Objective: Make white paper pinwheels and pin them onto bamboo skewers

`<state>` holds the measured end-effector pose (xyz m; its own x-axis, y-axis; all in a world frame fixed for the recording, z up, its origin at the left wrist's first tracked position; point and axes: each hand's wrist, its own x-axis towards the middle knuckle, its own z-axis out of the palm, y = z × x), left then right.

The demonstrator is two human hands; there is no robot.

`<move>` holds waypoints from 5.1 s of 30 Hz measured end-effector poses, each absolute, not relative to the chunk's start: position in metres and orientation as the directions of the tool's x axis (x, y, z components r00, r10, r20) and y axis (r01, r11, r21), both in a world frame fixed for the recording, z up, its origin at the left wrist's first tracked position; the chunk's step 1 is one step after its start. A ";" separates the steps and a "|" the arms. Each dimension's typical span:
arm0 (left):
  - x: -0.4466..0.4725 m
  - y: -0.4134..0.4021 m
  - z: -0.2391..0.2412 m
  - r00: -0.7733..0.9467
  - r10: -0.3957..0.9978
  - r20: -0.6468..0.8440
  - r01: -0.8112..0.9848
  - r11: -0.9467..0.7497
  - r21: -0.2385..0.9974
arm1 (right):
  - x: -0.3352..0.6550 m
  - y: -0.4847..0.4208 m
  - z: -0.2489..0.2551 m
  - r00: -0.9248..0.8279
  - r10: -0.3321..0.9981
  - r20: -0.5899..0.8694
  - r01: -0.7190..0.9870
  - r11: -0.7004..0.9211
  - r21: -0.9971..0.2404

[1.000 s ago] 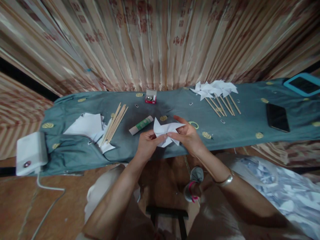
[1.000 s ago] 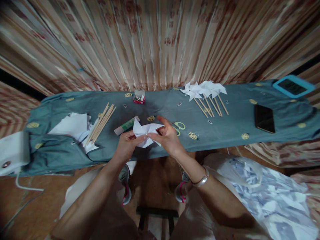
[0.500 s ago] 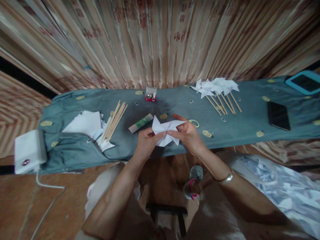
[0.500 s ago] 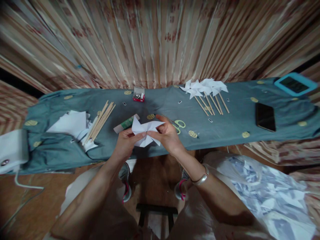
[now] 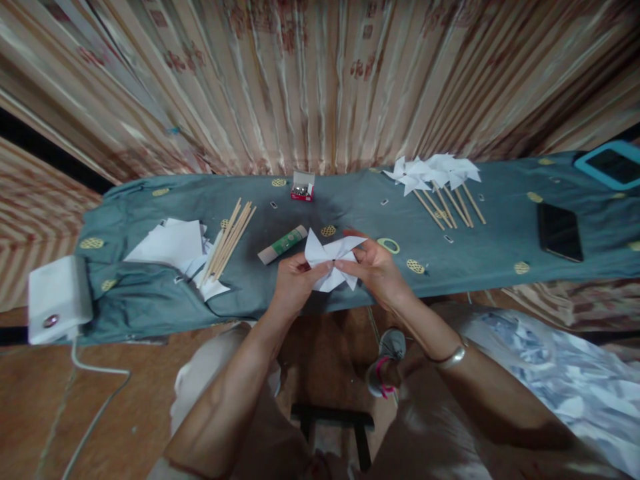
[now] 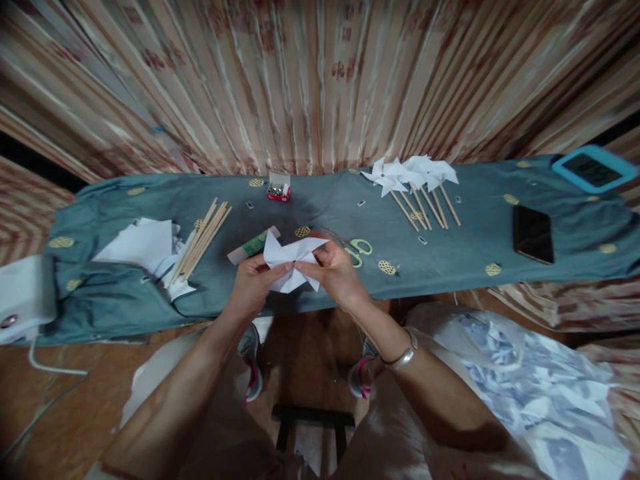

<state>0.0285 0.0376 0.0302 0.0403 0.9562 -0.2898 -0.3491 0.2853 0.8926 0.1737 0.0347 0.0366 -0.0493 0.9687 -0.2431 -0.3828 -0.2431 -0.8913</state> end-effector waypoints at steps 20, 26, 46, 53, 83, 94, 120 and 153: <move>0.026 0.038 0.032 0.070 0.961 -0.267 -0.345 0.275 0.898 | 0.171 0.036 0.037 -0.066 0.962 -0.266 -0.368 -0.271 -0.890; 0.011 0.044 0.033 -0.023 0.980 -0.197 -0.305 0.181 0.935 | 0.172 0.040 0.033 -0.047 0.963 -0.265 -0.377 -0.263 -0.888; -0.111 0.087 -0.001 -0.154 0.956 0.250 0.918 0.045 0.395 | 0.179 0.042 0.032 -0.045 0.960 -0.275 -0.384 -0.271 -0.883; -0.117 0.089 -0.009 -0.144 0.952 0.269 0.939 0.046 0.340 | 0.180 0.040 0.037 -0.058 0.956 -0.286 -0.400 -0.285 -0.871; -0.103 0.070 0.008 -0.262 0.906 0.333 0.776 -0.007 0.631 | 0.179 0.039 0.033 -0.071 0.967 -0.243 -0.350 -0.253 -0.902; -0.034 -0.011 0.013 -0.308 0.946 -0.099 -0.036 0.092 0.995 | 0.181 0.021 0.046 -0.163 0.965 -0.205 -0.274 -0.243 -0.930; 0.032 -0.074 -0.059 -0.158 0.630 -0.760 -0.545 0.587 0.599 | 0.193 -0.021 0.023 -0.287 0.941 0.178 0.642 0.327 -0.694; 0.019 -0.077 -0.076 -0.090 0.611 -0.786 -0.449 0.680 0.580 | 0.189 -0.001 0.012 -0.439 0.833 0.337 0.651 0.553 -0.521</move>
